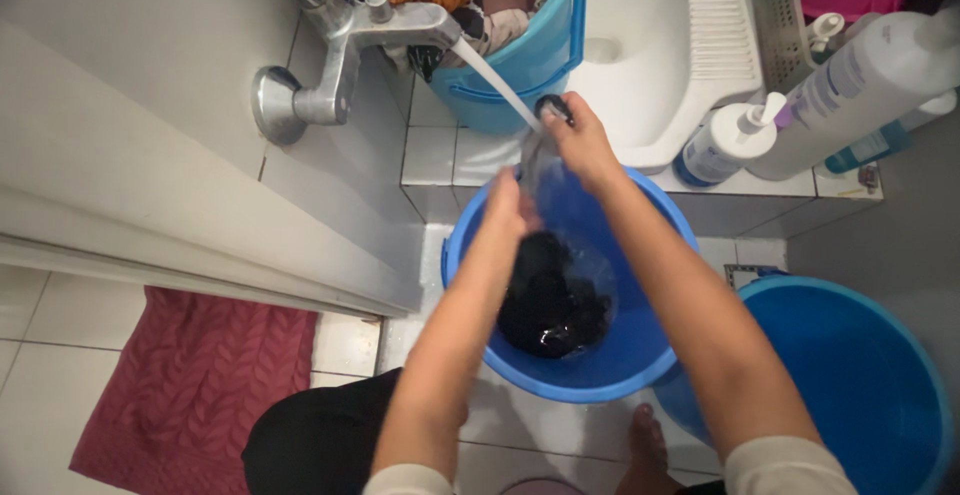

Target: The person hand washes several pieces of clothing in a blue basin filled with soapy water. They scrub and rinse an orange cloth, a dark garment, and a striped item, then transfer them to a second basin. The person empties the soapy water, refills the basin with fresh water from the tap, and continues rinsing the clothes.

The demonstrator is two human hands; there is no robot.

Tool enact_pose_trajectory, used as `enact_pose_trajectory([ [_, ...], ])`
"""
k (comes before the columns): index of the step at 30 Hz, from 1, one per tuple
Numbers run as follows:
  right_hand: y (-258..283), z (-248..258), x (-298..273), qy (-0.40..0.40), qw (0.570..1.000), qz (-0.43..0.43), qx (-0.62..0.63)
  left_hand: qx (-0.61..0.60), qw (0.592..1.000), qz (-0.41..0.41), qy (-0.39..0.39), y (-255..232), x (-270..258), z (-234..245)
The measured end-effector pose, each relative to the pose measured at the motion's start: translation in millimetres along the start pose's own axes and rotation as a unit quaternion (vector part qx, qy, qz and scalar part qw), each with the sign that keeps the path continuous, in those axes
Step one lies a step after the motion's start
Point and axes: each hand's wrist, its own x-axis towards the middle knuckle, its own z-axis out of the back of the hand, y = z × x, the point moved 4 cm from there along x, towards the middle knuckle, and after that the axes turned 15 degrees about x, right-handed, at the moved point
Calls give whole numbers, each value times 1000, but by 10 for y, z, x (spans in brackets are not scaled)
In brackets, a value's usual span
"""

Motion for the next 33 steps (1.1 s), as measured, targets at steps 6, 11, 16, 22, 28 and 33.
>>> enact_pose_trajectory([
  [6, 130, -14, -435, 80, 991, -25, 104, -148, 974, 73, 152, 160, 161, -189],
  [11, 75, 108, -470, 94, 984, -67, 135, -90, 964, 2, 251, 115, 199, -159],
  [16, -189, 380, -18, 16, 999, -11, 45, -91, 874, -44, 475, -34, -93, -209],
  [22, -780, 251, -177, -115, 835, -218, 492, -111, 923, -99, 355, -258, -145, -554],
  [28, -872, 168, 95, -42, 891, -169, 419, -96, 936, -22, 337, -51, -106, -455],
  [33, -1060, 206, 445, -8, 979, -138, 151, 365, 898, -229, 92, -225, -140, -280],
])
